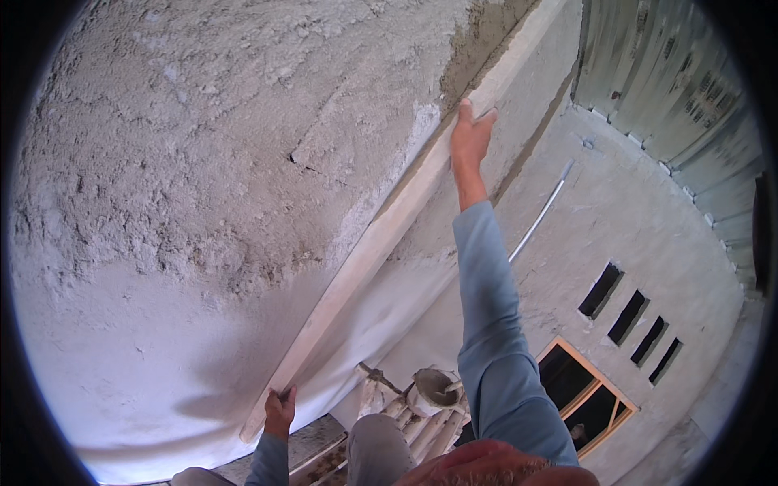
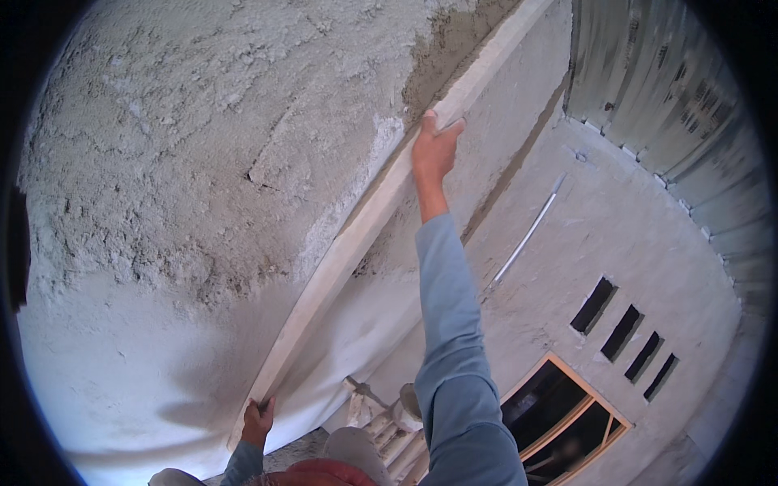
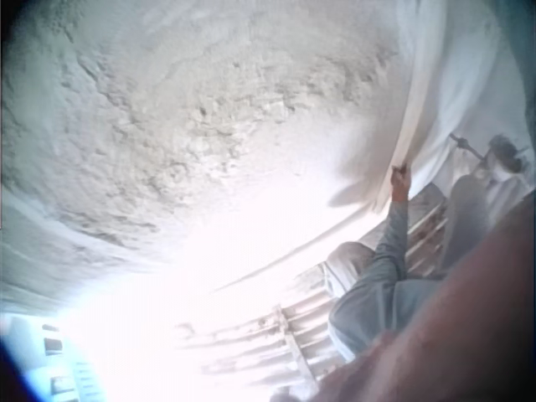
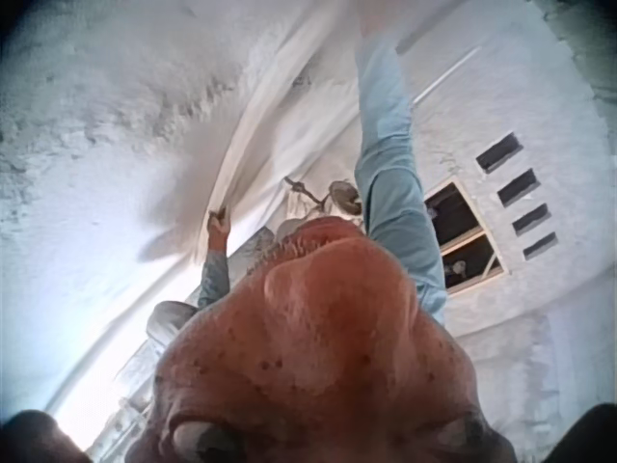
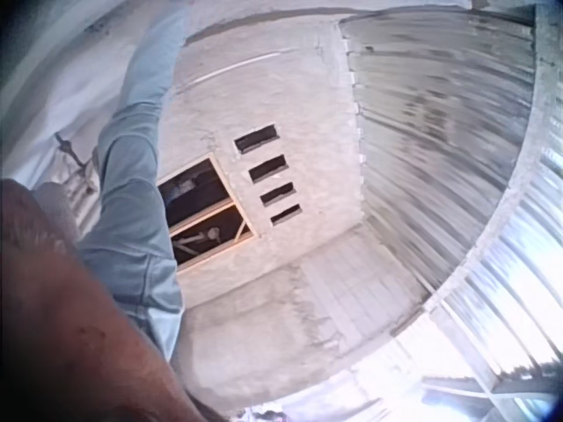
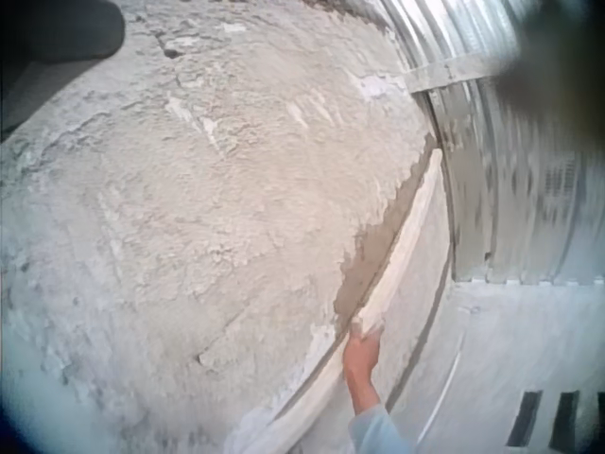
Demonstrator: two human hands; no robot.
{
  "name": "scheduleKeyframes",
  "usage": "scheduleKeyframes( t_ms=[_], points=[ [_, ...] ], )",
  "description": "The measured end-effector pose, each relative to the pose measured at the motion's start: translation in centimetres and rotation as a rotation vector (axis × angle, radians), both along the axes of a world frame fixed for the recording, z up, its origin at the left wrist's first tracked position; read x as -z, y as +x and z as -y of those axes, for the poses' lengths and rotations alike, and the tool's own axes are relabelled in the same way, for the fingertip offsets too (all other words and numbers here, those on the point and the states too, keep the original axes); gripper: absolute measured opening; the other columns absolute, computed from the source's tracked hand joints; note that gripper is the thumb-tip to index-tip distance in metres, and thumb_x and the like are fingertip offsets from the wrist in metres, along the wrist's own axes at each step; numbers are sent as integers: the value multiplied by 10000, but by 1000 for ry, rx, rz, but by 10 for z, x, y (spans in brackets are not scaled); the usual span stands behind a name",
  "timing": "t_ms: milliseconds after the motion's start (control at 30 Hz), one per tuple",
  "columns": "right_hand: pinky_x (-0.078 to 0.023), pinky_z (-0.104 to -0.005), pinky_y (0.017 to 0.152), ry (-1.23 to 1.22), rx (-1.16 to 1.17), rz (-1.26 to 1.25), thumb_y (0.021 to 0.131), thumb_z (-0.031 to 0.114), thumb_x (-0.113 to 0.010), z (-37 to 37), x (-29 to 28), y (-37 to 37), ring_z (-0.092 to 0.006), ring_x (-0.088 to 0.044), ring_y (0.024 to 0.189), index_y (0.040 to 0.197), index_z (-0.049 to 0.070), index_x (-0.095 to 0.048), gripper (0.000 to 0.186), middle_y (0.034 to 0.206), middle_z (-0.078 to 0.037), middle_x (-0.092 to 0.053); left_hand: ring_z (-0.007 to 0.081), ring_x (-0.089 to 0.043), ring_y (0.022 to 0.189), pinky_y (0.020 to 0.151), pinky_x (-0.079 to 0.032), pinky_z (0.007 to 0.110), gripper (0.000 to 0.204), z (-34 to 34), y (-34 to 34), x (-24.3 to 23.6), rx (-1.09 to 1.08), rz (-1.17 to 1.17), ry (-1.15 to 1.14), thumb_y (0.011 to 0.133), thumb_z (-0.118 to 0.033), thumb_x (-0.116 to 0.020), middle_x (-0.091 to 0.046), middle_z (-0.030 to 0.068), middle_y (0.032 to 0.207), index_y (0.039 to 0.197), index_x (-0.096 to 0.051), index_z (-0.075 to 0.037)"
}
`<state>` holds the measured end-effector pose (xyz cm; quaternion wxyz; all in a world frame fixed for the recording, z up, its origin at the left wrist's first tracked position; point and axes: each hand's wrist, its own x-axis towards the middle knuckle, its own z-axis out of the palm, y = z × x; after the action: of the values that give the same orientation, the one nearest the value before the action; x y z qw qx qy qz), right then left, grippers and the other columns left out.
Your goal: The person applies mortar to a wall using a trowel and then levels the surface with a long wooden straightedge.
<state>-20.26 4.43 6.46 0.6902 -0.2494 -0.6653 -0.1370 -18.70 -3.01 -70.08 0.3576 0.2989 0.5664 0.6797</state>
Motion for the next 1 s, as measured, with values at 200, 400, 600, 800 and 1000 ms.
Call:
scheduleKeyframes(
  t_ms=[200,400,600,800,1000],
  points=[
    [-436,-510,1073,36,26,26,990,520,-577,-8,-51,18,-478,-572,1272,1531,-116,-256,894,1356,-369,-576,406,-502,1363,1110,-509,540,431,10,15,-47,74,-188,-37,1125,-260,-404,-469,300,1484,1400,-443,70],
    [-426,-506,1088,9,0,12,993,502,-580,8,-69,6,-474,-559,1292,1536,-98,-265,868,1387,-353,-562,397,-539,1314,1114,-514,511,455,-45,10,-3,-54,899,597,1131,-284,-374,-529,270,1419,1374,-438,95],
    [-410,-499,1110,-11,-28,50,1006,486,-560,47,-11,-31,-479,-548,1307,1548,-121,-229,878,1417,-338,-549,376,-554,1305,1104,-519,503,470,-1,1,36,-154,82,351,1135,-275,-342,-544,252,1429,1382,-442,112],
    [-394,-507,1120,-5,68,3,998,517,-557,-3,-129,30,-461,-538,1330,1549,-124,-229,908,1426,-319,-556,417,-538,1292,1112,-502,552,391,-27,17,-80,32,1618,690,1132,-306,-377,-537,246,1399,1267,-521,32],
    [-375,-491,1139,6,-55,9,989,536,-564,8,-78,-6,-461,-521,1347,1550,-115,-252,914,1433,-325,-546,391,-533,1321,1149,-468,553,362,-4,-2,-50,-65,1601,684,1134,-287,-364,-531,241,1422,1241,-533,15]
  ],
)
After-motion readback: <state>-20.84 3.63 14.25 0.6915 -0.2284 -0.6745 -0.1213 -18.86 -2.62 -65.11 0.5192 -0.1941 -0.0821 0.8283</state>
